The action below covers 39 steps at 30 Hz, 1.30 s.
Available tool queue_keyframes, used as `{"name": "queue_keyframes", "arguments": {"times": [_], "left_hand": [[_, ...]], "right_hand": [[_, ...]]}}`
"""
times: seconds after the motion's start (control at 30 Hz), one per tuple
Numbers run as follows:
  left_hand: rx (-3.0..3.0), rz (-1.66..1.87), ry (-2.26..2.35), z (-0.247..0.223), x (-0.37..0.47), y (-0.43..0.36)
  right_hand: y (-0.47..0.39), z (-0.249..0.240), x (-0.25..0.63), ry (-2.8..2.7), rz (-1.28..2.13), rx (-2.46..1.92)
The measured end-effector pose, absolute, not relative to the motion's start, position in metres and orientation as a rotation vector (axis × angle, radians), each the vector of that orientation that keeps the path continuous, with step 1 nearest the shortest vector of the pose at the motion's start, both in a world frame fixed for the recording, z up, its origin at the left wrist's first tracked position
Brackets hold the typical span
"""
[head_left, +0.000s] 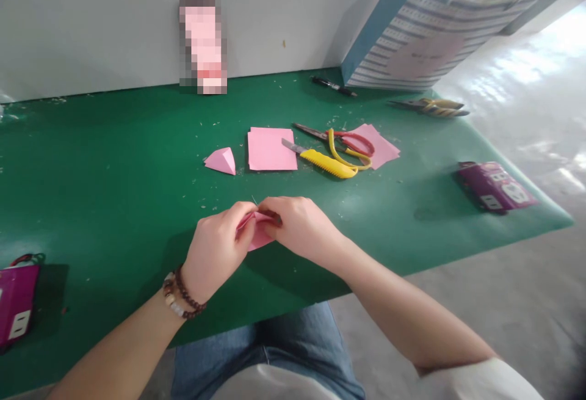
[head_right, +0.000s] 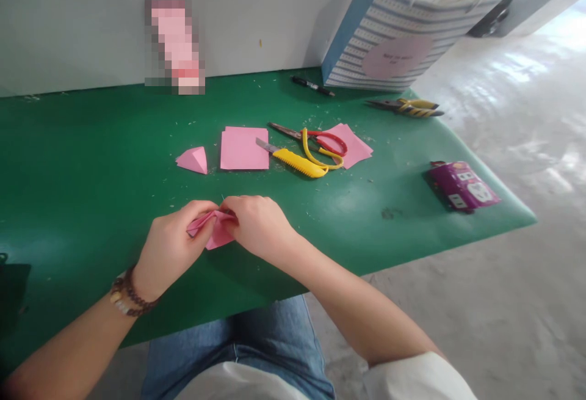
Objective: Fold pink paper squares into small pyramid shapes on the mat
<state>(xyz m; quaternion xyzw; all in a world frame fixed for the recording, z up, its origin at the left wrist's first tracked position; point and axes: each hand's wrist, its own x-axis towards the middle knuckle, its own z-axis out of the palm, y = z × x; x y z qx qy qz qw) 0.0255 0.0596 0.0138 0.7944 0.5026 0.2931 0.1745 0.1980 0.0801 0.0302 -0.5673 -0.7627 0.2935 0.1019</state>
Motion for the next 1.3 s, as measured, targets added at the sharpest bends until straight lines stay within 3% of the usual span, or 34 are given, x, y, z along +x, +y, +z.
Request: {"name": "queue_keyframes", "arguments": {"times": [0.3, 0.5, 0.87, 1.3], "left_hand": [[2.324, 0.845, 1.249, 0.016, 0.022, 0.065], [1.845, 0.974, 1.415, 0.020, 0.021, 0.068], [1.474, 0.895, 1.366, 0.021, 0.019, 0.072], [1.487, 0.869, 1.406, 0.018, 0.019, 0.074]], "right_hand": [[0.079, 0.030, 0.200, -2.062, 1.057, -1.501], [0.082, 0.025, 0.203, -1.876, 1.171, -1.514], [0.084, 0.034, 0.204, -1.917, 1.165, -1.534], [0.092, 0.028, 0.205, -1.852, 1.347, -1.501]]}}
